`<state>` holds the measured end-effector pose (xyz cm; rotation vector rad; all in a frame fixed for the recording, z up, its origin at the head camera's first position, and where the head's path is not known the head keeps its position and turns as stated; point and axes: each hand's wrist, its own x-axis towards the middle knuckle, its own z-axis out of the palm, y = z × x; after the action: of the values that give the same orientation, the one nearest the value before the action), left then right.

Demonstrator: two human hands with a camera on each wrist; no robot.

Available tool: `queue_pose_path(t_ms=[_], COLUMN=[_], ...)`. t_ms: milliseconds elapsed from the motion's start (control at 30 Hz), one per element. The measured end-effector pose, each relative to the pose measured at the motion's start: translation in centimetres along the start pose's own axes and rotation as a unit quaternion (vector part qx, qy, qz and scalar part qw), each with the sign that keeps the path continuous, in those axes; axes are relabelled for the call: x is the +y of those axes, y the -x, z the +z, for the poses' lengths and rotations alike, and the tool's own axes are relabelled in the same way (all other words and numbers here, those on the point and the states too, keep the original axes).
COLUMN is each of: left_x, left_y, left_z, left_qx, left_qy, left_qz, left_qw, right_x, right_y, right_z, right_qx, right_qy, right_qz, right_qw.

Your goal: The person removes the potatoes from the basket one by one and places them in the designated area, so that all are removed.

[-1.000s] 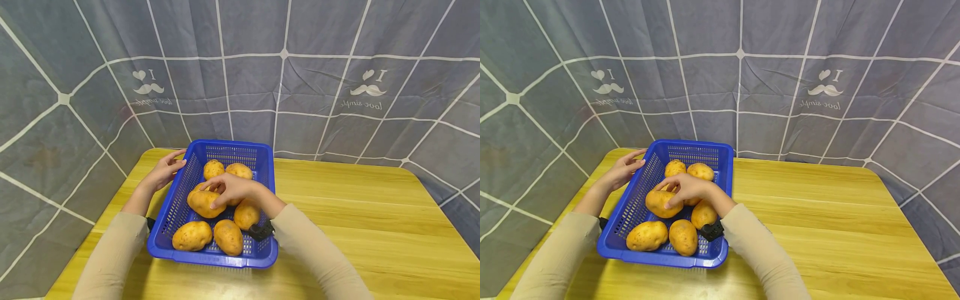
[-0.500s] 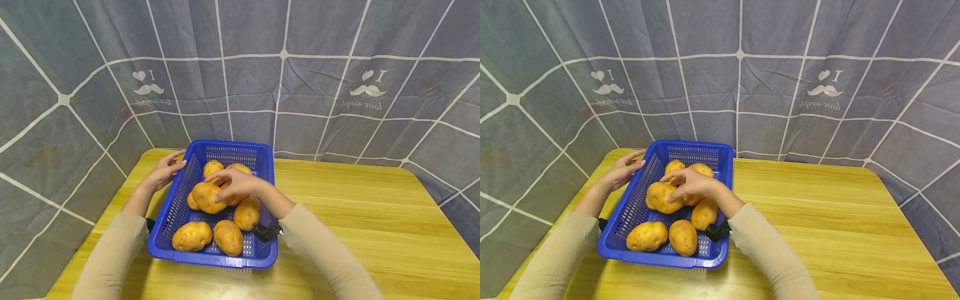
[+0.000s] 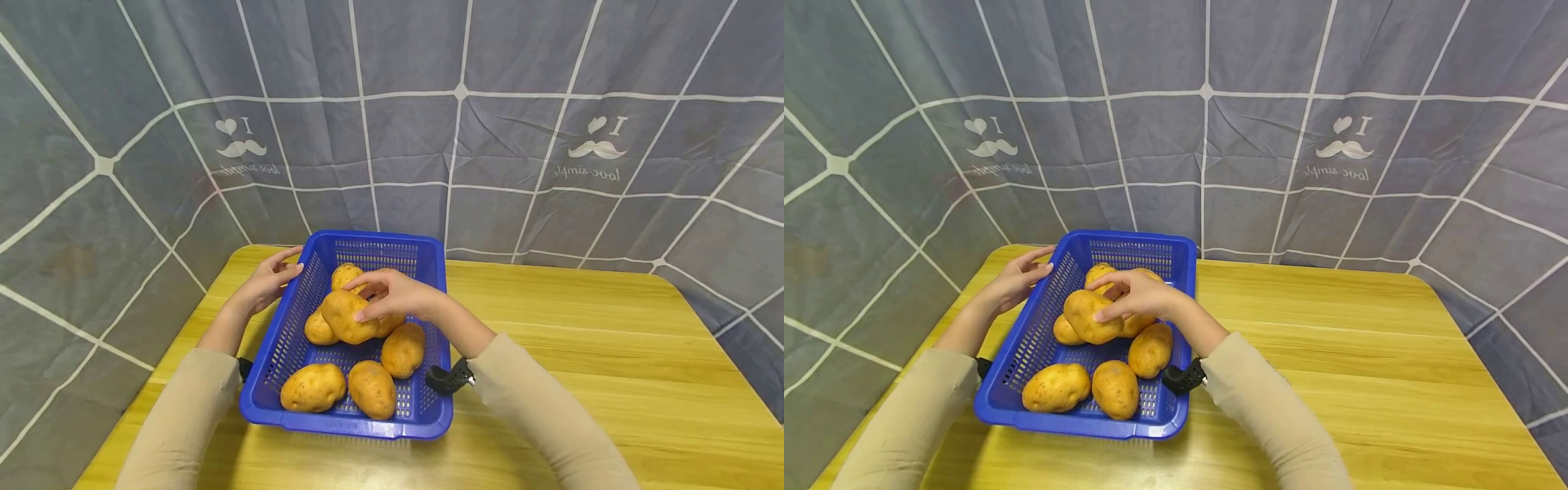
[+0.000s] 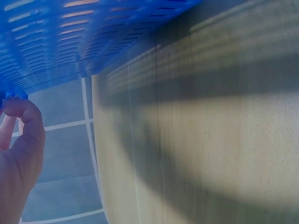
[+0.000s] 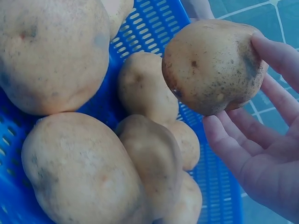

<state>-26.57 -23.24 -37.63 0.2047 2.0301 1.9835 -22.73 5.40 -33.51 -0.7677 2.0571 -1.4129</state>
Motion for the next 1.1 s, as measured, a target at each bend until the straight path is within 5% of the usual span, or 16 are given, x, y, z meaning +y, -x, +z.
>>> queue_pose_path(t_ms=[1100], left_x=[0.2], left_y=[0.1], left_z=[0.1], left_qx=[0.003], left_qy=[-0.019], left_qz=[-0.005], left_qw=[0.9998], right_x=[0.0], right_y=[4.2], right_z=[-3.9], right_qx=[0.021], right_qy=[-0.108], right_qz=[-0.001], right_qw=[0.994])
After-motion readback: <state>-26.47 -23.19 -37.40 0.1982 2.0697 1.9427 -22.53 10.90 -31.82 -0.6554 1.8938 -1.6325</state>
